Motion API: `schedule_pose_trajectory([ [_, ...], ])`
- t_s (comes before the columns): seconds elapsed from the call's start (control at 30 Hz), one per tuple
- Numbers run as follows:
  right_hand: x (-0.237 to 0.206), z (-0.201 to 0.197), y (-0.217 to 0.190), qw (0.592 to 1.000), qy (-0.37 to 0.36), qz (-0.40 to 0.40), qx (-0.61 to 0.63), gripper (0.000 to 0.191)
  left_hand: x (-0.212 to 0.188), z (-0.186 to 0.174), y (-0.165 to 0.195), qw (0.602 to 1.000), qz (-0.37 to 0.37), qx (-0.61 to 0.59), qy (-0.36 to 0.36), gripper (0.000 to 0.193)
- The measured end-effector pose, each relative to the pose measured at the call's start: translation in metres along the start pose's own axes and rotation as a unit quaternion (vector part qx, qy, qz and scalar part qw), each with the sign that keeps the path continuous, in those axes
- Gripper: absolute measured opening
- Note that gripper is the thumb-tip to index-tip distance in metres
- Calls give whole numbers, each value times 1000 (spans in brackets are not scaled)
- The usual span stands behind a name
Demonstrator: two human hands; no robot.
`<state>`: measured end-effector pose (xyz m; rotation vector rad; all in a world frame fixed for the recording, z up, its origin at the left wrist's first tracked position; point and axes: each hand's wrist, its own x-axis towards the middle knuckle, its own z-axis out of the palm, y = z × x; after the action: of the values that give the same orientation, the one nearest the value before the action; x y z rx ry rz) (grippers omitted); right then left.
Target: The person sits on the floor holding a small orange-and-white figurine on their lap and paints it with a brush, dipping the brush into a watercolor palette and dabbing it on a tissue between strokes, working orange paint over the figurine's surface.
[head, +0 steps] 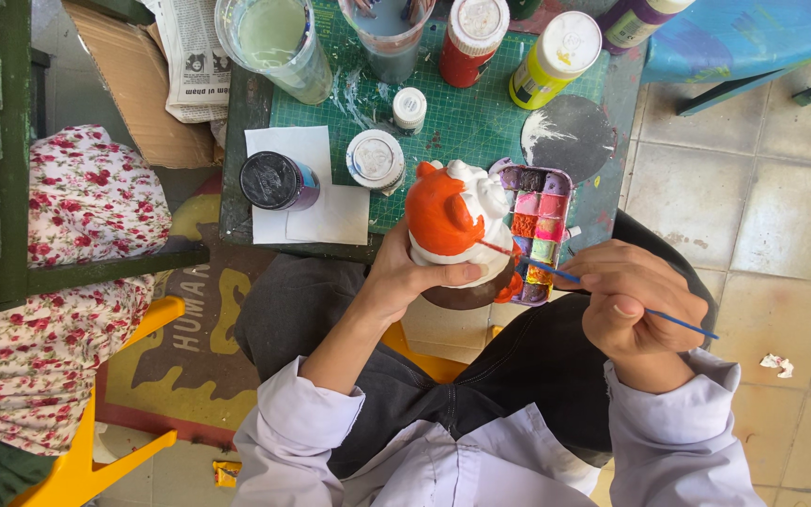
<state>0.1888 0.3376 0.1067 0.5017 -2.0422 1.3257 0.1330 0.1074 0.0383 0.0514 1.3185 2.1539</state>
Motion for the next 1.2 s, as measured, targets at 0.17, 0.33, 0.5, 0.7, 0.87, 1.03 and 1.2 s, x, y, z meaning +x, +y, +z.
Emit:
schedule_pose_trajectory([
  [0.17, -2, 2, 1, 1000, 10, 12, -26, 52, 0, 0, 0, 1000, 2, -26, -15, 102],
  [0.33, -1, 2, 1, 999, 8, 17, -29, 52, 0, 0, 0, 1000, -5, -15, -10, 103],
  [0.5, 1, 1, 0, 1000, -20, -1, -15, 49, 0, 0, -1, 1000, 0, -11, -13, 102],
  [0.7, 1, 1, -1, 1000, -6, 12, -28, 47, -1, 1, 1, 1000, 6, -1, -12, 102],
  [0.87, 1, 1, -1, 999, -31, -9, -6, 47, -1, 1, 2, 1000, 0, -9, -12, 101],
  [1.03, 3, 1, -2, 1000, -4, 4, -27, 48, 0, 1, 2, 1000, 0, -3, -12, 102],
  [1.2, 3, -2, -4, 999, -49, -6, 4, 50, 0, 1, 3, 1000, -2, -4, -11, 103],
])
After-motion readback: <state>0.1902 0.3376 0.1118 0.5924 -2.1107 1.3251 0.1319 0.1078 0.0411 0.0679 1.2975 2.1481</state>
